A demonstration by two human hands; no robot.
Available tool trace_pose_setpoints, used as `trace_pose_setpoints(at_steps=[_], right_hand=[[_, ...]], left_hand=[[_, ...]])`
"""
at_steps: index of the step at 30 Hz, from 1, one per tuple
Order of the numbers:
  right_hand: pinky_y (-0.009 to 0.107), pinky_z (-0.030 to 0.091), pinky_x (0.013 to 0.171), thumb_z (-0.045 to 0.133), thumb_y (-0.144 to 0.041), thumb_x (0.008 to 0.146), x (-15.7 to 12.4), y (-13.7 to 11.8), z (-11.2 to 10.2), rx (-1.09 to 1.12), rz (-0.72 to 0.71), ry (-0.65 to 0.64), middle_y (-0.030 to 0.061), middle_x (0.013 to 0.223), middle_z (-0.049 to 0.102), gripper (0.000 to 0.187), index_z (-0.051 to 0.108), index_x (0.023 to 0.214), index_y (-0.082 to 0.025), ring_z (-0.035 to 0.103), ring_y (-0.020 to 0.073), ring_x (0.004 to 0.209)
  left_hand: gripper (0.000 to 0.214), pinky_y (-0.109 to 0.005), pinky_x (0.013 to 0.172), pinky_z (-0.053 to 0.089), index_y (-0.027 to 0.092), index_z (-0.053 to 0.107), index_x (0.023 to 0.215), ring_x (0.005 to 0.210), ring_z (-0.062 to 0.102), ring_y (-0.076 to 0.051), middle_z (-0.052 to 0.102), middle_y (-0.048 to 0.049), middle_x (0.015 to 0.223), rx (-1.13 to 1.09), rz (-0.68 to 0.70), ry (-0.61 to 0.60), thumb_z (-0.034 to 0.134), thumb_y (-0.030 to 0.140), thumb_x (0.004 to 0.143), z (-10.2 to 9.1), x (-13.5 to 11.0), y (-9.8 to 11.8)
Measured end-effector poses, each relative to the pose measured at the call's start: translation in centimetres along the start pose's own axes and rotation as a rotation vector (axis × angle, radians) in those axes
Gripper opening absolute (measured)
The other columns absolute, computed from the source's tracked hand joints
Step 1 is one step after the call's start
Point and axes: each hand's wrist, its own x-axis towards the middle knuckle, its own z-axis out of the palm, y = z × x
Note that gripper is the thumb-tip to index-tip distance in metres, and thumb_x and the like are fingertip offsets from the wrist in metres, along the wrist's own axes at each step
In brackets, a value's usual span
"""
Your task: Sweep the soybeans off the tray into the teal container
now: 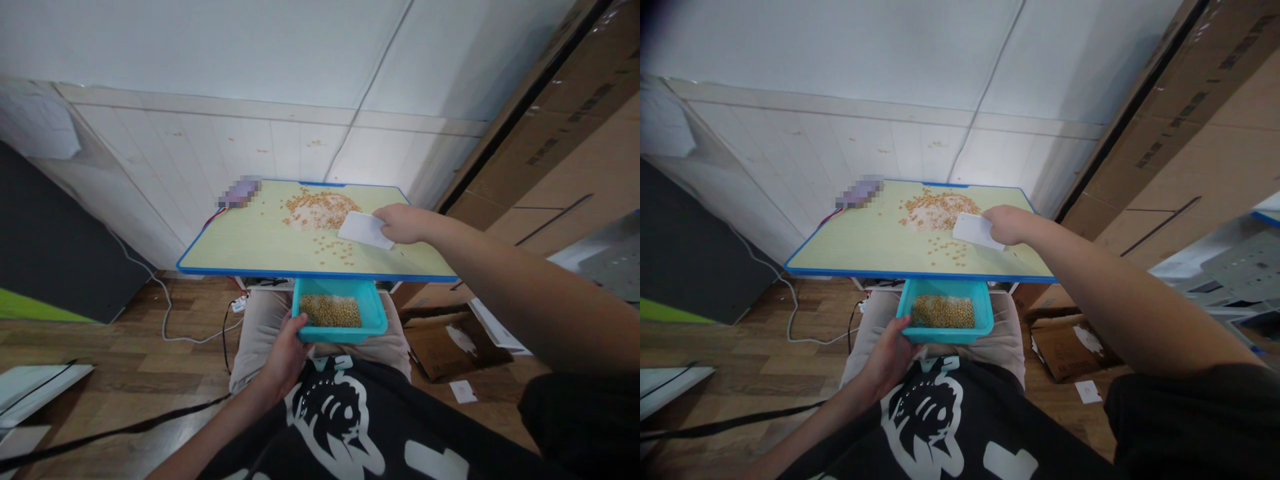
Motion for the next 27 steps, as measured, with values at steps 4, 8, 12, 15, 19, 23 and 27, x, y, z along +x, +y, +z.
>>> trace_pose_setpoints(at_steps=[4, 8, 12, 15, 19, 23, 27], right_hand=[[0.028, 0.048, 0.085, 0.052, -0.009, 0.088, 0.2, 0.8, -0.4, -0.006, 0.033, 0.073, 0.0164, 0.124, 0.075, 0.042, 0.07, 0.126, -0.013, 0.069, 0.0265, 0.109], [0.027, 0.047, 0.083, 0.053, -0.011, 0.087, 0.5, 1.2, -0.6, 0.0, 0.041, 0.133, 0.0134, 0.122, 0.075, 0.04, 0.071, 0.123, -0.015, 0.069, 0.0255, 0.106], [0.027, 0.048, 0.082, 0.054, -0.012, 0.087, 0.7, 1.3, -0.2, 0.031, 0.037, 0.157, 0.0125, 0.12, 0.075, 0.04, 0.07, 0.122, -0.016, 0.069, 0.0255, 0.103], [0.028, 0.048, 0.082, 0.054, -0.012, 0.087, 0.8, 1.5, 0.4, 0.065, 0.038, 0.162, 0.0135, 0.121, 0.074, 0.04, 0.069, 0.123, -0.015, 0.068, 0.0259, 0.103], [0.028, 0.049, 0.081, 0.055, -0.014, 0.085, 1.1, 2.3, 1.1, 0.11, 0.042, 0.159, 0.0138, 0.123, 0.073, 0.04, 0.069, 0.123, -0.014, 0.068, 0.0256, 0.103], [0.028, 0.051, 0.079, 0.056, -0.013, 0.082, 1.3, 2.9, 1.4, 0.167, 0.043, 0.181, 0.0135, 0.119, 0.074, 0.042, 0.069, 0.122, -0.013, 0.068, 0.0252, 0.1], [0.027, 0.051, 0.077, 0.055, -0.01, 0.082, 1.2, 2.9, 1.3, 0.248, 0.046, 0.186, 0.0103, 0.103, 0.077, 0.042, 0.07, 0.121, -0.013, 0.069, 0.0233, 0.092]], left_hand=[[0.059, -0.039, 0.09, 0.057, 0.019, 0.06, 0.138, 0.116, 0.072, -0.03, 0.075, -0.0118, 0.133, 0.015, 0.005, -0.004, 0.072, 0.031, 0.082, -0.3, -0.2, 0.2], [0.055, -0.037, 0.089, 0.057, 0.019, 0.061, 0.137, 0.119, 0.071, -0.03, 0.075, -0.0111, 0.133, 0.025, 0.0, 0.031, 0.068, 0.031, 0.084, -0.8, -0.3, 0.6], [0.054, -0.037, 0.093, 0.056, 0.02, 0.064, 0.132, 0.123, 0.069, -0.031, 0.077, -0.0093, 0.13, 0.044, 0.028, 0.058, 0.072, 0.034, 0.08, -1.5, -0.4, 1.0], [0.055, -0.039, 0.095, 0.056, 0.021, 0.066, 0.128, 0.125, 0.068, -0.032, 0.076, -0.0091, 0.13, 0.046, 0.037, 0.054, 0.075, 0.035, 0.076, -1.8, -0.5, 1.1], [0.054, -0.041, 0.095, 0.057, 0.019, 0.066, 0.129, 0.126, 0.067, -0.034, 0.075, -0.0109, 0.132, 0.045, 0.018, 0.047, 0.073, 0.034, 0.077, -1.6, -0.7, 1.2], [0.051, -0.04, 0.098, 0.056, 0.018, 0.065, 0.128, 0.127, 0.067, -0.033, 0.075, -0.0113, 0.132, 0.048, 0.022, 0.044, 0.069, 0.034, 0.08, -1.4, -0.7, 1.3], [0.054, -0.038, 0.095, 0.055, 0.018, 0.065, 0.131, 0.127, 0.066, -0.032, 0.076, -0.0103, 0.131, 0.044, 0.02, 0.049, 0.069, 0.035, 0.08, -1.6, -0.7, 1.5]])
